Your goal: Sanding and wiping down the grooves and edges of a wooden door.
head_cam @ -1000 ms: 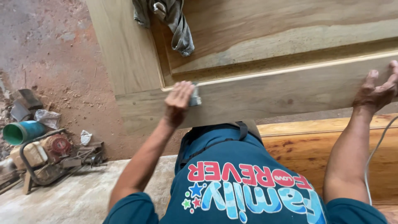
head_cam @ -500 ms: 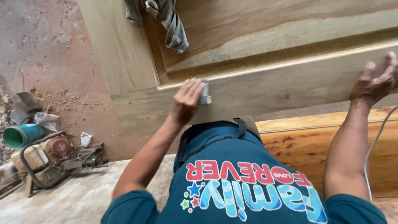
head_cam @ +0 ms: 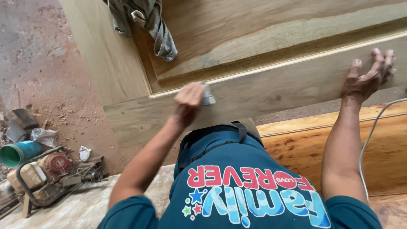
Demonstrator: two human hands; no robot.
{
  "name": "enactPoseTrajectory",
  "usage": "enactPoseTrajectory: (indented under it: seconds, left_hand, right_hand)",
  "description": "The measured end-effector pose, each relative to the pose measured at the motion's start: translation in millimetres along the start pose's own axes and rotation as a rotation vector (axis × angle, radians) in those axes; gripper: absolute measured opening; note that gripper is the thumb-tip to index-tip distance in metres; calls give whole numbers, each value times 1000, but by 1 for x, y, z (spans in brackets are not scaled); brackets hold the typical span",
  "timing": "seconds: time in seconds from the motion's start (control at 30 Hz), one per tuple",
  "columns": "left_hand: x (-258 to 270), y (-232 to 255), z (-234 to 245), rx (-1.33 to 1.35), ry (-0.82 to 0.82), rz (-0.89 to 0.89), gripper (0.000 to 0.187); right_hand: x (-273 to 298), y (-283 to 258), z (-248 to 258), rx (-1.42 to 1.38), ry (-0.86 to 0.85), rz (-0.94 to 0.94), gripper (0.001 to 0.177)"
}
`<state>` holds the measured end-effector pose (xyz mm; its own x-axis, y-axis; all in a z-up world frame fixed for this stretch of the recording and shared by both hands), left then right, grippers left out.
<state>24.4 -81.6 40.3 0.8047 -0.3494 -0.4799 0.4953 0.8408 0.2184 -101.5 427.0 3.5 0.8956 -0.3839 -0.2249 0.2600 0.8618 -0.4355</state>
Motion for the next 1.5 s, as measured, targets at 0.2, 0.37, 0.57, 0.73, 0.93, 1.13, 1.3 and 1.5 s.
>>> enactPoseTrajectory:
  seconds: [0.2, 0.37, 0.57, 0.73, 0.93, 1.13, 1.3, 1.5]
  left_hand:
    - [-54, 43, -21, 72, 20, -63, 18]
    - [-2, -13, 37, 51, -137, -22, 17]
    - [-16, -2, 15, -2, -179, -1, 16]
    - [-79, 25, -35, 160, -177, 60, 23]
    - [-34, -38, -44, 171, -516, 77, 8]
    - [-41, -31, 0, 386, -393, 196, 36]
    - [-106, 33, -106, 371, -309, 1, 6]
    - [-164, 71, -164, 478, -347, 39, 9]
  right_hand:
    - [-1, -1, 1, -20, -5, 6, 48]
    - [2, 4, -1, -5, -24, -60, 47]
    - [1, -4, 4, -30, -1, -40, 44]
    - [-4, 12, -6, 13, -39, -111, 50]
    - [-3, 9, -3, 34, -50, -83, 48]
    - [-1, 1, 2, -11, -47, -27, 50]
    - [-1, 3, 1, -13, -47, -44, 48]
    - [-2, 4, 1, -12, -19, -63, 52]
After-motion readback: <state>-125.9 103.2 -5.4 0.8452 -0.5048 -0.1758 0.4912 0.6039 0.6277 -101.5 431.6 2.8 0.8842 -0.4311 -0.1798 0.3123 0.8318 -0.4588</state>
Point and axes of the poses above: each hand's wrist, its own x-axis away from the middle knuckle, its own z-axis out of the back of the hand, y = z × x, the point moved 6 cm from there along -x, towards the middle knuckle, and after that the axes turned 7 degrees about -z, right-handed, at the moved point
